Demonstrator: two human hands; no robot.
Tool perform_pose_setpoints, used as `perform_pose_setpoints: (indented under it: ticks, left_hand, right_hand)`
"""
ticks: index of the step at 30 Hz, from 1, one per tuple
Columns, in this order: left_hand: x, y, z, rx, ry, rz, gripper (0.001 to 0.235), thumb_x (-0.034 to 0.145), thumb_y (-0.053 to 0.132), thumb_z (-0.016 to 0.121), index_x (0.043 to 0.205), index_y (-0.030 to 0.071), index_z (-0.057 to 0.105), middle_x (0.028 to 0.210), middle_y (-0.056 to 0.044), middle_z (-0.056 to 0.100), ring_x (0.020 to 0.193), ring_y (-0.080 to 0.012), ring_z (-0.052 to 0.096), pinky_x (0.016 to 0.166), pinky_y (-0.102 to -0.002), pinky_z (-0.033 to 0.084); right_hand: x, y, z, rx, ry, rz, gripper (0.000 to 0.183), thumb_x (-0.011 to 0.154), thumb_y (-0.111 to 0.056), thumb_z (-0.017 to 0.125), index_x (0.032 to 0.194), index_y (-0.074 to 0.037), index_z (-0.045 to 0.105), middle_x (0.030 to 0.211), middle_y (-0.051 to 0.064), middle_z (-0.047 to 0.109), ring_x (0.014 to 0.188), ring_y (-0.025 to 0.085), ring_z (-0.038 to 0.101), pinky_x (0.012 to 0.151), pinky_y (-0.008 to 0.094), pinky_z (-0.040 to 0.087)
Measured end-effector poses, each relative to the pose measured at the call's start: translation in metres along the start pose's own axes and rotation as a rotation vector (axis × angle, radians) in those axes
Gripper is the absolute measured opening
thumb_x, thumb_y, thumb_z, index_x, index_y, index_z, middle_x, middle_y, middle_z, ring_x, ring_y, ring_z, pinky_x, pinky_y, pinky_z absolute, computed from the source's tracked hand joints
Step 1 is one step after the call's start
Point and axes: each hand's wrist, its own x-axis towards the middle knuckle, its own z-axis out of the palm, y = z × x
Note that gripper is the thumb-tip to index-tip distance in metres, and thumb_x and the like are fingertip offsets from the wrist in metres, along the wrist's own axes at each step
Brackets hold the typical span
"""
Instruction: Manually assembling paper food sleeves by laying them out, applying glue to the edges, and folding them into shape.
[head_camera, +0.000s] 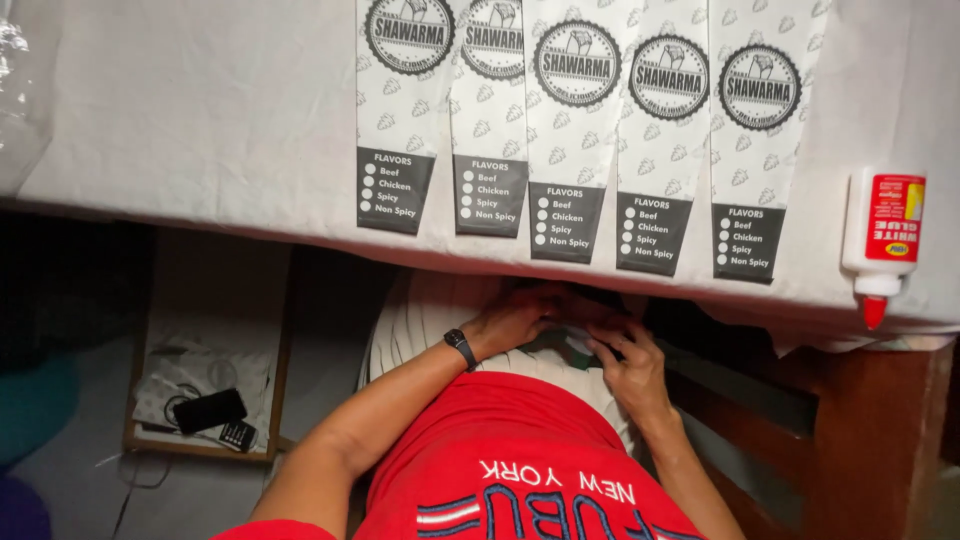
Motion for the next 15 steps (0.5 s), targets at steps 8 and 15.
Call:
perform_pose_setpoints:
  ticks: [8,15]
  left_hand:
    - [-0.007,-0.001,-0.02,-0.247,0.073,0.039,0.006,0.097,0.017,0.064,0.099,0.012,0.068,0.097,-0.008,0.068,0.097,-0.0338,0.071,0.085,-0.039,0.059]
    - [-0.046,0.039,-0.07,-0.301,-0.057,-0.037,0.017,0.097,0.028,0.068,0.103,0.013,0.064,0.096,-0.014,0.069,0.096,-0.0379,0.071,0.081,-0.046,0.058]
  right_hand:
    - [-0.003,0.019,0.006,0.071,0.037,0.095,0.017,0.075,-0.014,0.091,0.09,-0.017,0.083,0.082,0.005,0.075,0.084,0.028,0.074,0.078,0.037,0.059]
    - [0.034,-0.047,-0.086,-0.001,-0.406,0.151,0.024,0.099,-0.02,0.065,0.088,-0.003,0.077,0.083,0.022,0.076,0.091,0.045,0.072,0.081,0.054,0.057]
